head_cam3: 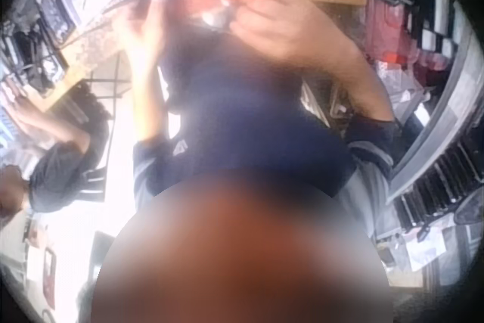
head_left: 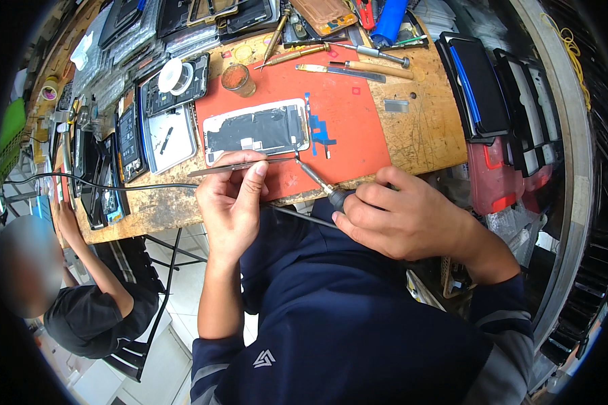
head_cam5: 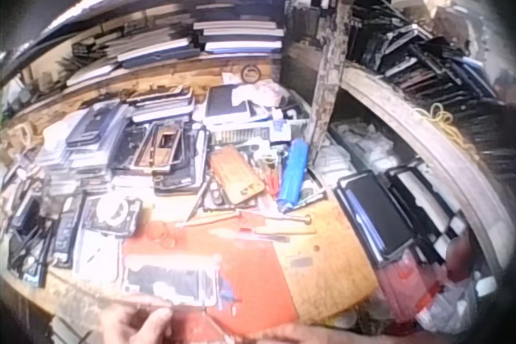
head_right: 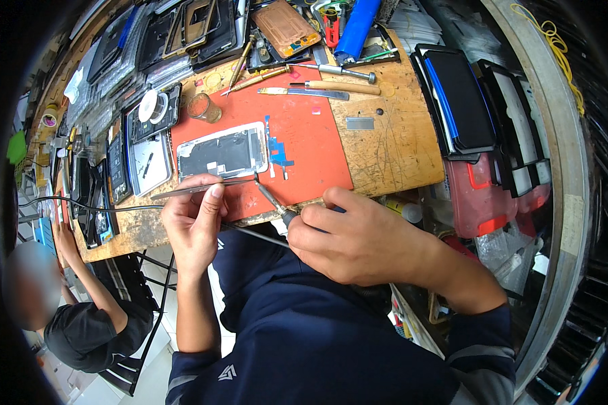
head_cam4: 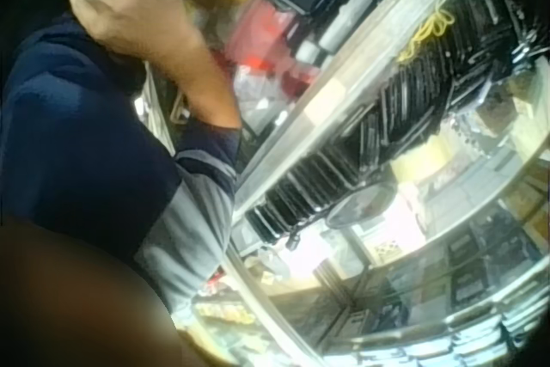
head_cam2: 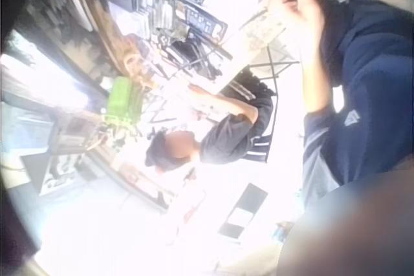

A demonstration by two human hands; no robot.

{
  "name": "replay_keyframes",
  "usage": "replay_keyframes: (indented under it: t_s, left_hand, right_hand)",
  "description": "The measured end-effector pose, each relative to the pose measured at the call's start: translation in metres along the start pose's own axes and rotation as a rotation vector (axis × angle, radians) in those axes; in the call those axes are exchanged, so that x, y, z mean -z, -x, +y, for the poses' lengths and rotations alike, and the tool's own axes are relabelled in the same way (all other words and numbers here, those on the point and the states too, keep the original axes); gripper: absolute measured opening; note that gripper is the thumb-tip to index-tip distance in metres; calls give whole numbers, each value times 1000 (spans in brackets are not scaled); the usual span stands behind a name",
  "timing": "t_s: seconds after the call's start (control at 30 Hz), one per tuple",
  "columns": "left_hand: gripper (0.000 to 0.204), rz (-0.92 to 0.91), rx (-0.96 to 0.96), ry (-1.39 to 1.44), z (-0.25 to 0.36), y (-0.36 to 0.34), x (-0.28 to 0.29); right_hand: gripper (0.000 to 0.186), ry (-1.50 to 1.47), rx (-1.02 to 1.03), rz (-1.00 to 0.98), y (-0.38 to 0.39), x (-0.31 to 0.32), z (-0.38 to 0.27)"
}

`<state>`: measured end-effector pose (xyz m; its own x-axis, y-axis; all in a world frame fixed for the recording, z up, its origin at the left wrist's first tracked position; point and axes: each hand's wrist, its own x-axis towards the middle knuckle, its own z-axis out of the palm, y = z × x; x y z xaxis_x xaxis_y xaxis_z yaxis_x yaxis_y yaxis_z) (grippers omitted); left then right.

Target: The person retrieves a smartphone from a machine and proceeds to repair it on a cluttered workbench. They use a soldering iron and tweezers to work on the phone's internal components, applying flux and soldering connections.

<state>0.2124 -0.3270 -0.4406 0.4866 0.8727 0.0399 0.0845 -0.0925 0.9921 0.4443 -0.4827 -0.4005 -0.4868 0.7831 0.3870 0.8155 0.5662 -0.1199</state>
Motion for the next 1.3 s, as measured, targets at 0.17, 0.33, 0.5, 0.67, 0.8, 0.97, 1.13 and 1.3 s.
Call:
replay_keyframes:
  t_s: [0.17, 0.33, 0.5, 0.67, 0.8, 0.97, 1.13, 1.3]
  left_hand:
    - [16, -2, -2, 13, 0, 1, 0]
    - [16, -2, 0, -20, 1, 0, 1]
    - [14, -16, 22, 1, 3, 1, 2]
    - [12, -33, 75, 28, 7, 2, 3]
    - [12, -42, 66, 25, 7, 3, 4]
    - [15, -17, 8, 17, 2, 2, 2]
    - [13, -28, 33, 23, 3, 4, 5]
    - [13, -37, 57, 32, 5, 5, 7]
  right_hand:
    - [19, 11, 7, -16, -1, 1, 2]
    - [19, 16, 11, -15, -1, 2, 1]
    - [19, 24, 10, -19, 0, 2, 1]
    - [18, 15, 5, -9, 0, 2, 1]
    - [17, 15, 10, -4, 0, 1, 1]
    - [17, 27, 13, -8, 1, 1, 0]
    - [17, 20, 10, -2, 1, 1, -1]
    - [16, 15, 7, 7, 1, 1, -2]
